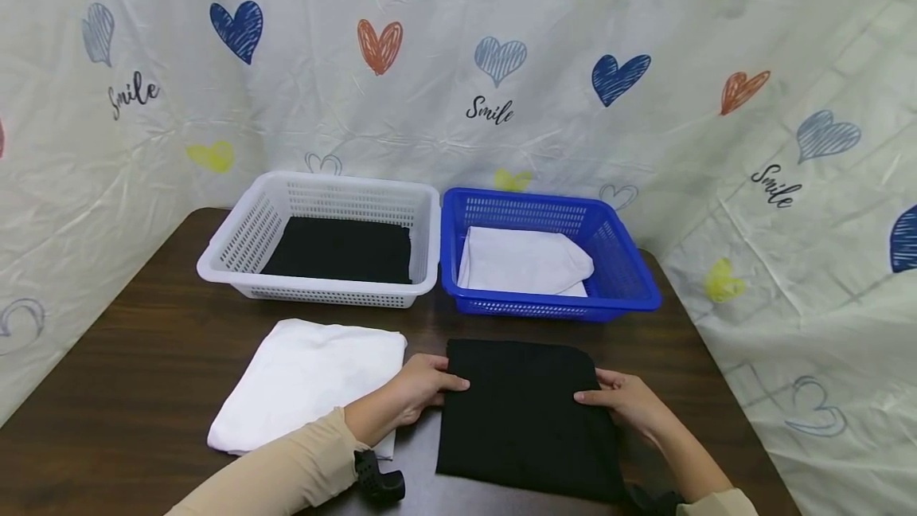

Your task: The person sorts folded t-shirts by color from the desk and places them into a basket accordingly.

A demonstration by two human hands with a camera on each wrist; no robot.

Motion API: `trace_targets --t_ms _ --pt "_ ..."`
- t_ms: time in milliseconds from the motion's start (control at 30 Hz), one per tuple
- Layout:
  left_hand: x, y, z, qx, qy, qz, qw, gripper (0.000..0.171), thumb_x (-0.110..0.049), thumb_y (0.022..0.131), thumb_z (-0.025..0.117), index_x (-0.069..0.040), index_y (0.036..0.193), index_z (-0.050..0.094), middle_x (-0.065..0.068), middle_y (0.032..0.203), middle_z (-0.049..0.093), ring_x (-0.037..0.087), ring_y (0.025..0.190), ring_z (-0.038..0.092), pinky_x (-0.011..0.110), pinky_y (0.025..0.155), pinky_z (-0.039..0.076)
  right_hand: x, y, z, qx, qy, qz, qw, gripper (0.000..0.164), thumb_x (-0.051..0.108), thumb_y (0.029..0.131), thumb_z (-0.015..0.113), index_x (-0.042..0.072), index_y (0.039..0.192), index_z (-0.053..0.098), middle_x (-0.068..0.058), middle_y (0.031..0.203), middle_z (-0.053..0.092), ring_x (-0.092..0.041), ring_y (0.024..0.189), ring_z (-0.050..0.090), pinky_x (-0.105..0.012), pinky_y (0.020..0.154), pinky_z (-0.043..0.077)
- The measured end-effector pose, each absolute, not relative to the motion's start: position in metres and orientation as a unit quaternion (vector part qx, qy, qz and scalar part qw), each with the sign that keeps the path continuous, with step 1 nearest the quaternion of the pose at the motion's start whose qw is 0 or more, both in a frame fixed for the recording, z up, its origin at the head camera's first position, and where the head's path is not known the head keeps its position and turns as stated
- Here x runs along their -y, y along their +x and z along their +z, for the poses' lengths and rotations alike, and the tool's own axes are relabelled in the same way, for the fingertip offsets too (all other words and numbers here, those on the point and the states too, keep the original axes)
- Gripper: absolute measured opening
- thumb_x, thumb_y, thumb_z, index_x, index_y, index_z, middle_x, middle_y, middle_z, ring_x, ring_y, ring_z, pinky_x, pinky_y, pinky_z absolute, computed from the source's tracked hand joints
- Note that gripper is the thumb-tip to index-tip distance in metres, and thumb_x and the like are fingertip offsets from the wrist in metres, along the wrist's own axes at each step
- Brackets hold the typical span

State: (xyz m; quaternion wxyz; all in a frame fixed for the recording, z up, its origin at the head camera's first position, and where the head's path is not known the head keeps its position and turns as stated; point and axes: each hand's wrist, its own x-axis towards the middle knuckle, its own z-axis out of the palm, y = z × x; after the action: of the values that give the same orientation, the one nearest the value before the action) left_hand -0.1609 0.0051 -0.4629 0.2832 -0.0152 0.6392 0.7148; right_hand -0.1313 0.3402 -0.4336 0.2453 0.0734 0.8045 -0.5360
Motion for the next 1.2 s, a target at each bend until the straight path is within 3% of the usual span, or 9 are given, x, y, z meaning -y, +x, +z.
trace_targets --t_ms 167,367,600,800,933,1067,1200 --pt "-0.007 -0.158 -0.463 -0.645 -0.008 0.71 0.281 0.037 -0.001 0.087 0.071 0.009 0.122 0.063 0.019 0.108 0.074 0.02 0.086 0.075 0.038 0.078 0.062 -0.341 -0.129 -0.434 -0.792 0.081 -0.549 0.255 0.083 0.026 0.094 0.069 -0.014 0.151 0.024 -0.017 0.124 0.069 -0.019 0.098 0.072 -0.04 0.083 0.061" --pt "-0.008 -0.158 -0.464 -0.664 -0.007 0.694 0.277 0.035 -0.008 0.088 0.073 0.005 0.12 0.065 0.014 0.099 0.076 0.015 0.076 0.073 0.036 0.07 0.063 -0.339 -0.126 -0.436 -0.806 0.105 -0.535 0.233 0.083 0.026 0.094 0.069 -0.016 0.149 0.024 -0.031 0.136 0.057 -0.022 0.099 0.071 -0.039 0.082 0.061" --pt "-0.008 -0.16 -0.46 -0.688 -0.014 0.677 0.261 0.055 -0.011 0.086 0.076 0.01 0.133 0.056 0.014 0.103 0.075 0.014 0.074 0.073 0.033 0.069 0.062 -0.333 -0.125 -0.433 -0.851 0.119 -0.481 0.175 0.074 0.03 0.091 0.073 -0.015 0.142 0.042 -0.031 0.14 0.052 -0.033 0.119 0.063 -0.039 0.091 0.058" --pt "-0.005 -0.163 -0.446 -0.695 -0.012 0.674 0.25 0.052 -0.012 0.086 0.077 0.01 0.129 0.059 0.014 0.102 0.076 0.014 0.074 0.073 0.033 0.072 0.062 -0.33 -0.125 -0.417 -0.868 0.135 -0.448 0.167 0.082 0.037 0.089 0.073 -0.015 0.144 0.039 -0.032 0.144 0.047 -0.046 0.134 0.047 -0.045 0.098 0.054" --pt "-0.001 -0.165 -0.435 -0.698 -0.007 0.672 0.246 0.051 -0.013 0.085 0.077 0.009 0.128 0.06 0.013 0.101 0.076 0.015 0.074 0.073 0.034 0.072 0.062 -0.328 -0.124 -0.405 -0.865 0.131 -0.453 0.17 0.082 0.034 0.089 0.074 -0.018 0.143 0.038 -0.031 0.137 0.055 -0.035 0.121 0.061 -0.039 0.092 0.057" --pt "0.005 -0.168 -0.425 -0.692 0.008 0.679 0.247 0.039 -0.011 0.086 0.076 0.008 0.119 0.066 0.014 0.097 0.077 0.016 0.074 0.074 0.036 0.073 0.063 -0.326 -0.125 -0.392 -0.856 0.113 -0.474 0.172 0.081 0.026 0.09 0.074 -0.021 0.143 0.034 -0.03 0.127 0.063 -0.024 0.104 0.07 -0.034 0.083 0.06" --pt "0.012 -0.166 -0.413 -0.697 0.016 0.675 0.243 0.036 -0.012 0.086 0.076 0.007 0.116 0.068 0.016 0.097 0.077 0.021 0.076 0.075 0.038 0.079 0.062 -0.326 -0.126 -0.379 -0.848 0.089 -0.488 0.184 0.081 0.024 0.091 0.073 -0.02 0.144 0.031 -0.03 0.127 0.063 -0.025 0.104 0.071 -0.036 0.084 0.06"
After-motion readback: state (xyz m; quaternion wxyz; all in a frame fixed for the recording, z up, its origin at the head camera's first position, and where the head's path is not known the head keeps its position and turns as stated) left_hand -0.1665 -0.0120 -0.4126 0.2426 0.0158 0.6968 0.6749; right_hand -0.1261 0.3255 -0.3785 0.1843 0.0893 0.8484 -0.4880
